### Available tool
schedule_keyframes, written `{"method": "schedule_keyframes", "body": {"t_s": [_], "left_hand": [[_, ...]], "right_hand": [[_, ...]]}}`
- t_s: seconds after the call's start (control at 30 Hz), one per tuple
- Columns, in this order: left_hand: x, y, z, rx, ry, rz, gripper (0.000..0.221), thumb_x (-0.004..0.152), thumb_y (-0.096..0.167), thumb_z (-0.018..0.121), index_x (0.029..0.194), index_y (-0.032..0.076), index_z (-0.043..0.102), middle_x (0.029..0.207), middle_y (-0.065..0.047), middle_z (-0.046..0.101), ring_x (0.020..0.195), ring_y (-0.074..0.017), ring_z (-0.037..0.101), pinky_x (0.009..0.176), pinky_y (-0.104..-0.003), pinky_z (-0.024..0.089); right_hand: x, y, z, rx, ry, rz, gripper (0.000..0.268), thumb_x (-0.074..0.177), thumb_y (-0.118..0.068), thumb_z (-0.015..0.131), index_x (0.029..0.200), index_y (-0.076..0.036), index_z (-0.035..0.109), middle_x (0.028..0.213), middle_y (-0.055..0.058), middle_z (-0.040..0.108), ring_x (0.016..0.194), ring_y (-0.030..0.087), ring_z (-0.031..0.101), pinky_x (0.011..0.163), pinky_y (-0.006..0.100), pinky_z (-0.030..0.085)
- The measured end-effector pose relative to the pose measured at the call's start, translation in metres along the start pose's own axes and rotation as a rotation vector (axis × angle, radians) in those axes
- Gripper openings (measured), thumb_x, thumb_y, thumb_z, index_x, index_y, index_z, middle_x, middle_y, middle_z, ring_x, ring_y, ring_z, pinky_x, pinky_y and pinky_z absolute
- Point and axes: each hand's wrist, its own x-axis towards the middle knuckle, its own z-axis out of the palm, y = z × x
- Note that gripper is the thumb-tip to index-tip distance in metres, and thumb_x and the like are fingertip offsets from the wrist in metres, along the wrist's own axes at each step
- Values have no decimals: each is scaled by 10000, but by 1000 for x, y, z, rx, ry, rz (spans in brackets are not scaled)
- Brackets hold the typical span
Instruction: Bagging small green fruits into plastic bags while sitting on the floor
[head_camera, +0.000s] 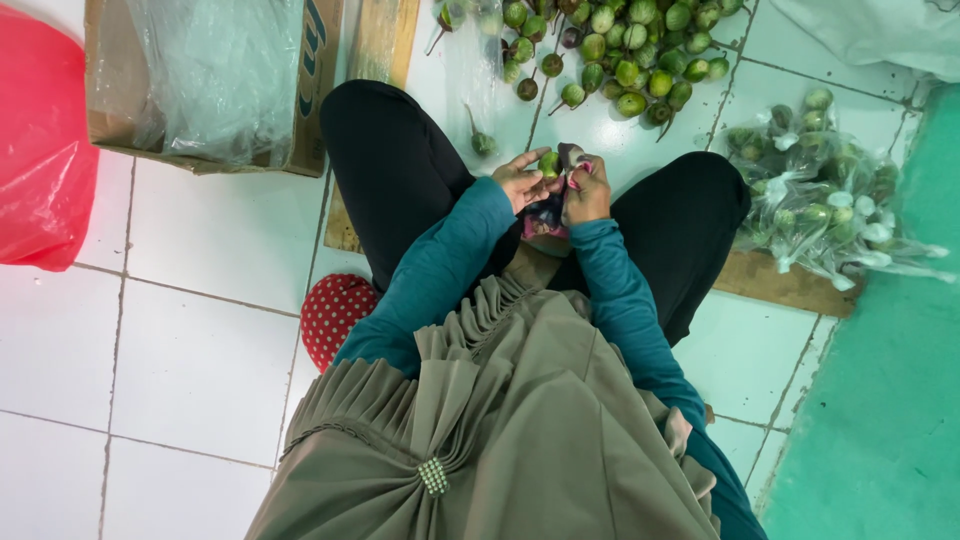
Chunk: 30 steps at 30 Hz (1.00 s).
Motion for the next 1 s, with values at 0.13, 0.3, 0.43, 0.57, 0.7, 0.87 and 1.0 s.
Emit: {"method": "schedule_keyframes", "body": {"t_s": [0.13, 0.3, 0.43, 0.57, 0.7, 0.87, 1.0], "left_hand": [[9, -7, -7, -4, 36, 13, 555, 1016, 97, 723, 1522, 81, 494, 1252, -242, 641, 1148, -379, 689, 1012, -482, 649], [22, -20, -19, 38, 119, 88, 508, 1037, 126, 704, 1512, 101, 525, 1288, -293, 655, 1147, -414, 695, 961, -499, 652], [43, -26, -39, -97, 239, 125, 649, 1019, 91, 722, 1579, 69, 395, 1335, -326, 623, 1175, -458, 665, 959, -588, 616], [45, -45, -48, 22, 252, 136, 646, 1013, 175, 741, 1560, 42, 422, 1303, -298, 643, 1073, -379, 707, 890, -496, 678], [35, -40, -38, 74, 191, 91, 580, 974, 233, 800, 1471, 81, 543, 1089, -180, 705, 958, -290, 719, 875, -468, 677], [43, -33, -39, -106, 198, 205, 535, 1042, 125, 673, 1519, 26, 452, 1212, -278, 657, 1064, -383, 688, 886, -578, 651], [34, -33, -33, -72, 183, 207, 541, 1043, 168, 669, 1518, 24, 453, 1220, -242, 675, 1053, -342, 701, 881, -544, 659]], "right_hand": [[-4, -4, 4, -126, -66, -42, 223, 994, 44, 575, 774, 15, 599, 1154, 194, 598, 927, 447, 599, 780, 412, 476], [23, -74, 7, -26, -110, 677, 371, 979, -222, 572, 1342, -151, 545, 1119, 219, 645, 1112, 436, 638, 907, 512, 465], [4, -68, 13, -204, -279, 715, 452, 925, -274, 603, 1372, -226, 569, 1199, 170, 668, 1211, 375, 623, 1041, 484, 462], [27, -86, 7, -183, -175, 667, 429, 939, -204, 572, 1367, -168, 567, 1146, 219, 657, 1156, 423, 626, 956, 506, 485], [27, -86, 5, -185, -130, 807, 435, 977, -285, 530, 1405, -209, 528, 1240, 217, 646, 1231, 416, 599, 1041, 522, 471], [9, -78, 19, -258, -244, 798, 445, 976, -379, 577, 1406, -271, 550, 1280, 157, 656, 1276, 369, 588, 1101, 490, 448], [22, -86, 13, -226, -222, 774, 449, 992, -342, 578, 1417, -203, 540, 1293, 209, 638, 1278, 410, 574, 1099, 519, 449]]}}
